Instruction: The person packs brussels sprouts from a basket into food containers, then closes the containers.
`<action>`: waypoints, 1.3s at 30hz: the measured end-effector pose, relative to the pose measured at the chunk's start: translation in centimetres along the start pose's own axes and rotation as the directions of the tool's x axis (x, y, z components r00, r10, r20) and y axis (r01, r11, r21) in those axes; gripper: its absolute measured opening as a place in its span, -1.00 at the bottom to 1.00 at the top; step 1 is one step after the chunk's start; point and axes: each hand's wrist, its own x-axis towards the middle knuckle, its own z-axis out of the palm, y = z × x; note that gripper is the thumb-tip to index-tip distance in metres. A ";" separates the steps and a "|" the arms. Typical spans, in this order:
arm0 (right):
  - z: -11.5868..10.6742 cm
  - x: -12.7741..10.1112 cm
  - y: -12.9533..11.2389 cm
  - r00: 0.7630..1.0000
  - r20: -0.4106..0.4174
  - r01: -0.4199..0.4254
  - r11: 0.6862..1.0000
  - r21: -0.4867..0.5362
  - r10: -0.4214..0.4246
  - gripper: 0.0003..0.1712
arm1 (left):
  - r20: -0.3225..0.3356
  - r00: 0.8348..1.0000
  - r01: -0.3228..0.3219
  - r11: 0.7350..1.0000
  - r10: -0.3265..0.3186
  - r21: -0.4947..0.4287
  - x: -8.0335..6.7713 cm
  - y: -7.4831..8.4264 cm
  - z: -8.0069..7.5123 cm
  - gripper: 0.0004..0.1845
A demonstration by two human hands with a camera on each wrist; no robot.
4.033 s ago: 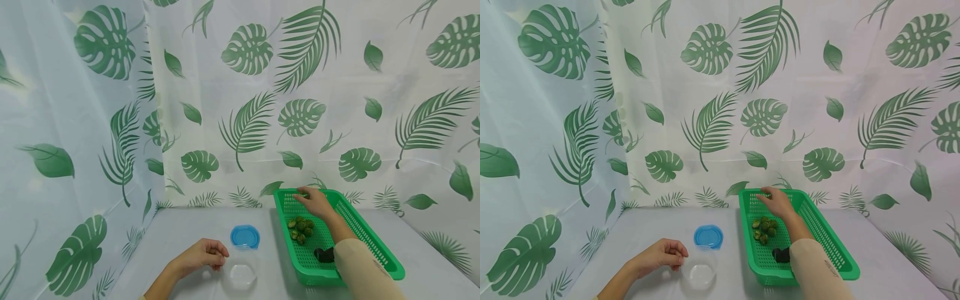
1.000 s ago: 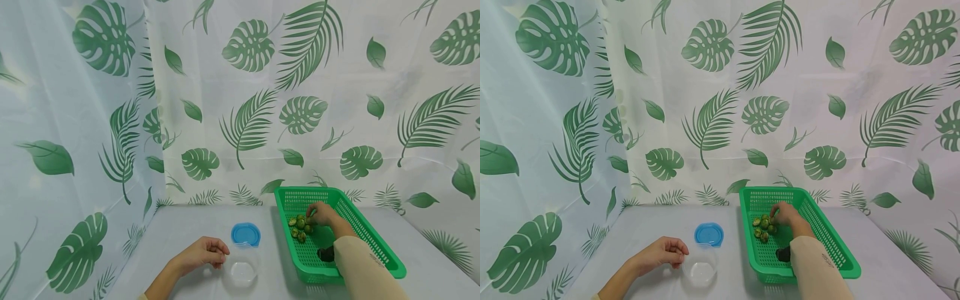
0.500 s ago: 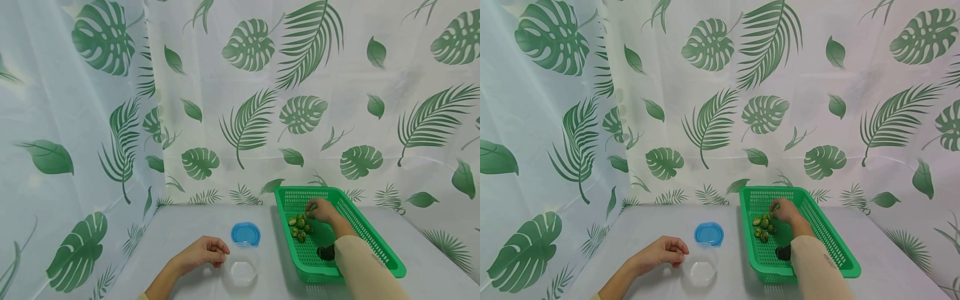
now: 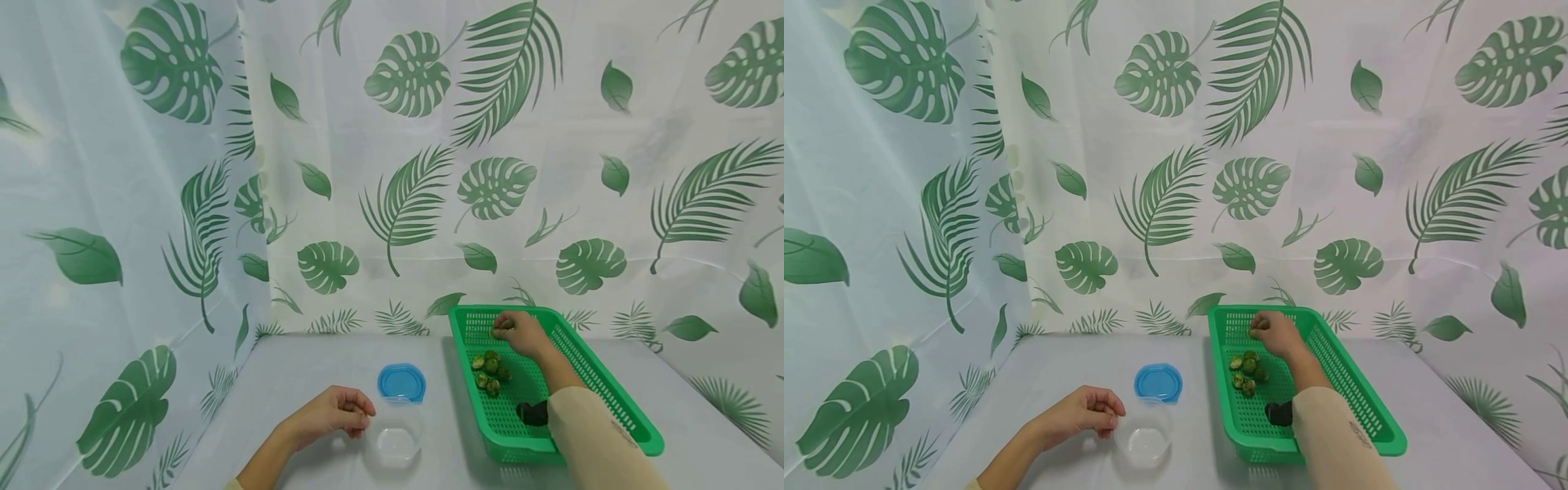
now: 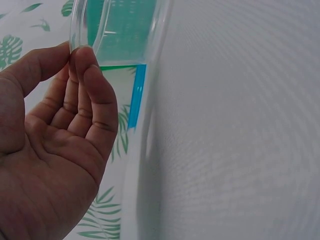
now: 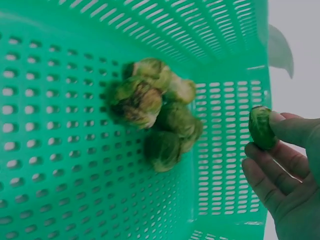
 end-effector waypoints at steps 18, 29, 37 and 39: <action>-0.9 1.0 -3.6 0.986 -0.146 0.091 0.991 0.098 -0.076 -0.78 | 0.011 1.000 -0.008 1.000 0.008 -0.001 0.1 -0.1 -0.2 -0.63; -1.2 1.0 -7.6 0.966 -0.208 0.181 0.977 0.108 -0.156 -0.78 | 0.002 1.000 -0.003 1.000 0.003 -0.001 0.1 0.0 -0.2 -0.64; -1.3 0.7 -10.2 0.954 -0.225 0.232 0.963 0.138 -0.198 -0.81 | 0.005 1.000 -0.006 1.000 0.006 -0.005 0.2 -0.1 -0.2 -0.63; -1.3 0.5 -10.7 0.952 -0.228 0.242 0.958 0.154 -0.204 -0.82 | 0.004 1.000 -0.005 1.000 0.005 -0.004 0.2 -0.2 -0.2 -0.63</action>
